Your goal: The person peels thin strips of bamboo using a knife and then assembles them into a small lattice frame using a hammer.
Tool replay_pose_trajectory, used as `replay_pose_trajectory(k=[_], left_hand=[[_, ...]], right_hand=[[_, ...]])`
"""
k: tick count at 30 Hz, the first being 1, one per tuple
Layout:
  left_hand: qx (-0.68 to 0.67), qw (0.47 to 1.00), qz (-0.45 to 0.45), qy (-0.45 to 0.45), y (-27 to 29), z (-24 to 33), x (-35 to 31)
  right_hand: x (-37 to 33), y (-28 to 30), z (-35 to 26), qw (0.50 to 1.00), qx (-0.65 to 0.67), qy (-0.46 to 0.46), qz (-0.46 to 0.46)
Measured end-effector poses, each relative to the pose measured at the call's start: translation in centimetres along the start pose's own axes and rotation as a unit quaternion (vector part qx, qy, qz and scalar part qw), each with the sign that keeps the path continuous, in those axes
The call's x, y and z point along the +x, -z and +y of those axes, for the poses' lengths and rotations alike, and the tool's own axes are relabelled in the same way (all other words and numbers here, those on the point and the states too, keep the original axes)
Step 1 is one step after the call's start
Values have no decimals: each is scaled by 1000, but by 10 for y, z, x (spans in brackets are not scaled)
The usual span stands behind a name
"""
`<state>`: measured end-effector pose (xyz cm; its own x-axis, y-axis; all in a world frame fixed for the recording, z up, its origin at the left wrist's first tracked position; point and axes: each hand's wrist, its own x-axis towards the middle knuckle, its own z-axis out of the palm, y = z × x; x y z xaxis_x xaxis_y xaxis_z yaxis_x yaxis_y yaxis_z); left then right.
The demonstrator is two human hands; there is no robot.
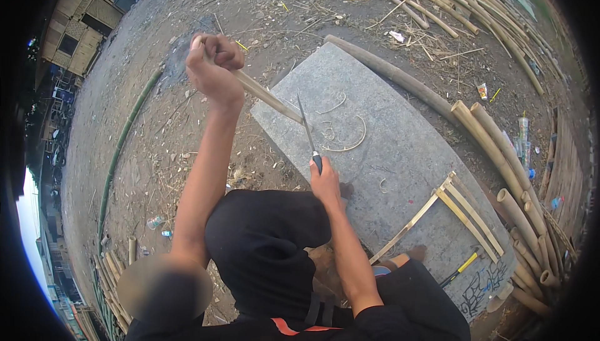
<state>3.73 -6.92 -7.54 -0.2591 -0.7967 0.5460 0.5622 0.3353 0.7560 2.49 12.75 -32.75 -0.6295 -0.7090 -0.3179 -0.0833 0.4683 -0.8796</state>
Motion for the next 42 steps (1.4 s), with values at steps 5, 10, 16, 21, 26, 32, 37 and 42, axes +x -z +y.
replay_pose_trajectory(k=[5, 10, 16, 21, 26, 32, 37, 42], left_hand=[[11, 1000, 27, -4, -3, -1, 4], [29, 998, 56, -5, 7, 1, 8], [71, 991, 109, -17, -2, 3, 6], [71, 991, 111, -13, 9, 2, 7], [66, 990, 127, -5, 7, 1, 11], [85, 990, 110, -26, 2, -5, 5], [149, 972, 175, -53, 4, -3, 10], [166, 956, 232, -62, 2, -9, 15]], right_hand=[[13, -16, 48, 995, -82, -48, 22], [9, -10, 6, 999, -30, 28, 21], [-20, 1, -96, 975, 133, 180, 5], [-25, 4, -125, 969, 142, 200, -14], [11, -28, -28, 992, -2, 114, 57], [-2, -18, -48, 989, 55, 135, 26], [-15, -23, -107, 971, 140, 192, 23], [43, -35, -1, 990, -10, 126, 66]])
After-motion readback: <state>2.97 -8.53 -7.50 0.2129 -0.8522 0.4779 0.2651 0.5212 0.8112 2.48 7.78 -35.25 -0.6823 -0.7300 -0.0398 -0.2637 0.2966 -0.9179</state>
